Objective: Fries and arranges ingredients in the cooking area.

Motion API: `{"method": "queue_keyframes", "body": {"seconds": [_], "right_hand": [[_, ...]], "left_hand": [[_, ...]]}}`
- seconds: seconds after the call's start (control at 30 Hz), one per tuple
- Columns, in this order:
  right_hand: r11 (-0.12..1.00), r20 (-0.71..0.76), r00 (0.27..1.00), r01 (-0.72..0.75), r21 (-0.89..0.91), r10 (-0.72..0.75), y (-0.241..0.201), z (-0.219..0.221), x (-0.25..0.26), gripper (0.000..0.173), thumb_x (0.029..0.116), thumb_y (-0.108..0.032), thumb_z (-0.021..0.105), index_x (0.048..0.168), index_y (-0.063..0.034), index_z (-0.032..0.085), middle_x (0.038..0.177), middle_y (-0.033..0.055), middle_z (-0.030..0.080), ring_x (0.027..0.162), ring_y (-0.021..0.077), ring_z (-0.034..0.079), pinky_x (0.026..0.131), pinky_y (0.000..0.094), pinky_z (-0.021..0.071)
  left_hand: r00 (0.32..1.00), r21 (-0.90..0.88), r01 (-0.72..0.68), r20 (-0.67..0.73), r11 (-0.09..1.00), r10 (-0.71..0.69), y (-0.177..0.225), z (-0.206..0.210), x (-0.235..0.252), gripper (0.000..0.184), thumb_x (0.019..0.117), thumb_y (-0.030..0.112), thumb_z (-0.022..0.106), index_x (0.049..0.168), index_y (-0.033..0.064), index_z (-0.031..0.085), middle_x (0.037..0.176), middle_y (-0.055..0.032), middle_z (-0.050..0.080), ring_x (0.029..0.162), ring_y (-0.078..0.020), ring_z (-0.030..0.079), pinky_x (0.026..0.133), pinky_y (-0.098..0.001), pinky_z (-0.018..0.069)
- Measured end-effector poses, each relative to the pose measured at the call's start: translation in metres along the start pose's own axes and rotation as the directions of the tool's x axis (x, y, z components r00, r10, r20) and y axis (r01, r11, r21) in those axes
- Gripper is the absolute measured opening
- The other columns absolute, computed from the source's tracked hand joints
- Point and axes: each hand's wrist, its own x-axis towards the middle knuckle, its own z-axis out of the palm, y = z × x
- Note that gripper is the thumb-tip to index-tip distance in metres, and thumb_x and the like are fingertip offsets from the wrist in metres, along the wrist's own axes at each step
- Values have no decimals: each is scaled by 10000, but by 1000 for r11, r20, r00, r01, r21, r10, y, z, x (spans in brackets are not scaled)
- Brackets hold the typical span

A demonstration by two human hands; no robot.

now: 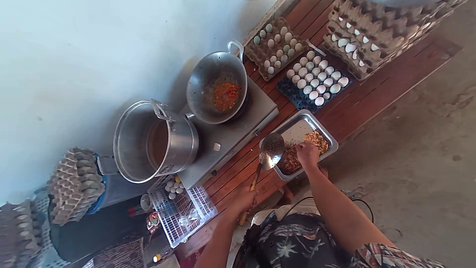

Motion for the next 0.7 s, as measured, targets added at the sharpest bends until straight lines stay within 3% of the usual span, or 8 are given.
{"method": "queue_keyframes", "body": {"seconds": [0.1, 0.17, 0.23, 0.27, 0.33, 0.43, 0.6, 0.7], "right_hand": [[997, 53, 997, 65, -36, -63, -10, -10, -8, 280, 1028, -101, 541, 1225, -107, 739, 1253, 170, 704, 1204, 385, 645, 1030, 612, 484], [990, -17, 991, 136, 32, -135, -20, -22, -22, 291, 1031, -62, 507, 1216, -85, 731, 1221, 180, 712, 1170, 384, 662, 1009, 610, 495], [966, -145, 964, 238, 105, -221, -20, -23, -25, 243, 1044, -89, 510, 1149, -28, 721, 1127, 200, 719, 1091, 388, 681, 966, 600, 514], [963, -149, 964, 238, 127, -219, -15, -21, -19, 264, 1056, -146, 511, 1173, -24, 713, 1110, 204, 721, 1073, 391, 686, 955, 606, 514], [988, 11, 997, 77, 131, -79, -3, -17, -8, 383, 1075, -337, 536, 1290, -59, 689, 1179, 205, 716, 1140, 393, 666, 1017, 616, 483], [995, -9, 999, 53, 89, -52, -18, -24, -10, 297, 1065, -252, 542, 1198, -72, 737, 1184, 187, 723, 1161, 369, 666, 1024, 590, 484], [945, -68, 943, 326, -22, -326, -29, -9, -14, 290, 1059, -245, 533, 1176, -66, 728, 1118, 161, 738, 1086, 351, 697, 968, 574, 524], [974, 20, 974, 225, 36, -226, -40, -14, -41, 349, 1067, -264, 450, 1216, -55, 685, 1120, 164, 723, 1074, 342, 692, 940, 567, 531]], "left_hand": [[1000, -14, -2, 1, 1000, 2, -1, -3, 0, 206, 1104, 241, 457, 1196, 66, 512, 686, 5, 480, 486, -72, 458, 459, -209, 423], [1000, -30, -8, -4, 1000, 8, -2, -3, 0, 210, 1104, 243, 459, 1201, 66, 516, 687, 6, 484, 484, -69, 457, 454, -203, 420], [1000, -33, -17, 2, 999, 17, -3, -5, 3, 222, 1102, 250, 462, 1221, 70, 514, 692, 8, 490, 488, -68, 463, 457, -204, 425], [1000, -38, -21, 8, 999, 21, -4, -6, 6, 229, 1101, 253, 463, 1226, 69, 516, 696, 6, 492, 492, -70, 465, 462, -208, 427], [1000, -54, -22, 20, 998, 24, -7, -4, 8, 213, 1101, 252, 462, 1182, 65, 522, 684, 6, 488, 484, -69, 460, 457, -206, 426], [999, -83, -24, 32, 996, 27, -4, -7, 9, 198, 1103, 245, 459, 1170, 68, 517, 679, 10, 481, 476, -67, 452, 445, -202, 417], [997, -124, -2, 71, 992, 11, -8, 0, 10, 182, 1097, 238, 466, 1144, 71, 520, 673, 12, 481, 473, -64, 451, 440, -199, 413], [995, -163, -34, 83, 986, 48, -8, -2, 11, 208, 1097, 256, 468, 1186, 77, 525, 696, 11, 496, 491, -68, 467, 457, -205, 427]]}}
